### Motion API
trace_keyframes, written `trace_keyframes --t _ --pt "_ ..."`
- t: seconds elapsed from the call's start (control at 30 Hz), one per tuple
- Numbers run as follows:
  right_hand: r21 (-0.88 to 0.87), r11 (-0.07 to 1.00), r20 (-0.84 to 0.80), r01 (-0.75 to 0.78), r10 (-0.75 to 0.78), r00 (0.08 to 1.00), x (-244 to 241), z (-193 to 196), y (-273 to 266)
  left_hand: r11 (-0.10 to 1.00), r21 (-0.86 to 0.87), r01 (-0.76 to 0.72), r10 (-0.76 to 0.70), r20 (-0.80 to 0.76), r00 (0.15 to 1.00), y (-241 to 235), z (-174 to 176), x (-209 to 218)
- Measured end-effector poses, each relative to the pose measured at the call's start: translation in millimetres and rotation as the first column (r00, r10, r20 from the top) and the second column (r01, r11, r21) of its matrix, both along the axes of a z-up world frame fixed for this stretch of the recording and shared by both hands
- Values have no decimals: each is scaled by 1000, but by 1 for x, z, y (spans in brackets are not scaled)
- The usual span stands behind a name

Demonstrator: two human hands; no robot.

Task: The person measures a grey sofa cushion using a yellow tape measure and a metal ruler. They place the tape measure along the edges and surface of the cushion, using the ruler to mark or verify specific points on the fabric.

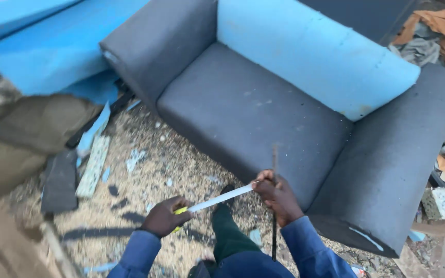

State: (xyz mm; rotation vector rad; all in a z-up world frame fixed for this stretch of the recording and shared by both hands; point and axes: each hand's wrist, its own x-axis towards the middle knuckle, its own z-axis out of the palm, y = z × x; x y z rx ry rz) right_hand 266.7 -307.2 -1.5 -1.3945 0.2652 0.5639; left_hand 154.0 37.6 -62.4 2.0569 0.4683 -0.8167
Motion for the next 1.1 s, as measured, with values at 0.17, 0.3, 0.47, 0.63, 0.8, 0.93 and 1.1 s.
trace_keyframes --t 0.17,0.3,0.47,0.63,0.8,0.93,1.1 --pt "-83 910 -22 405 -408 913 123 -51 -112 995 39 96 -94 -62 994 35 -27 117" --pt "-203 656 31 727 -738 674 173 -86 -223 971 71 230 -221 -117 968 40 -49 211" --pt "-200 478 37 855 -868 495 197 -127 -267 956 4 294 -294 2 956 4 -87 318" --pt "-233 351 8 907 -932 363 204 -192 -231 847 143 512 -528 115 841 -21 -135 426" --pt "-499 218 0 839 -968 252 212 -243 -149 746 223 627 -638 -28 770 -28 -208 536" --pt "-666 293 -169 686 -955 244 226 -299 -74 724 187 664 -662 -86 745 -11 -320 616" --pt "-769 605 -360 205 -675 644 201 -463 14 698 222 681 -648 -208 733 7 -374 696"
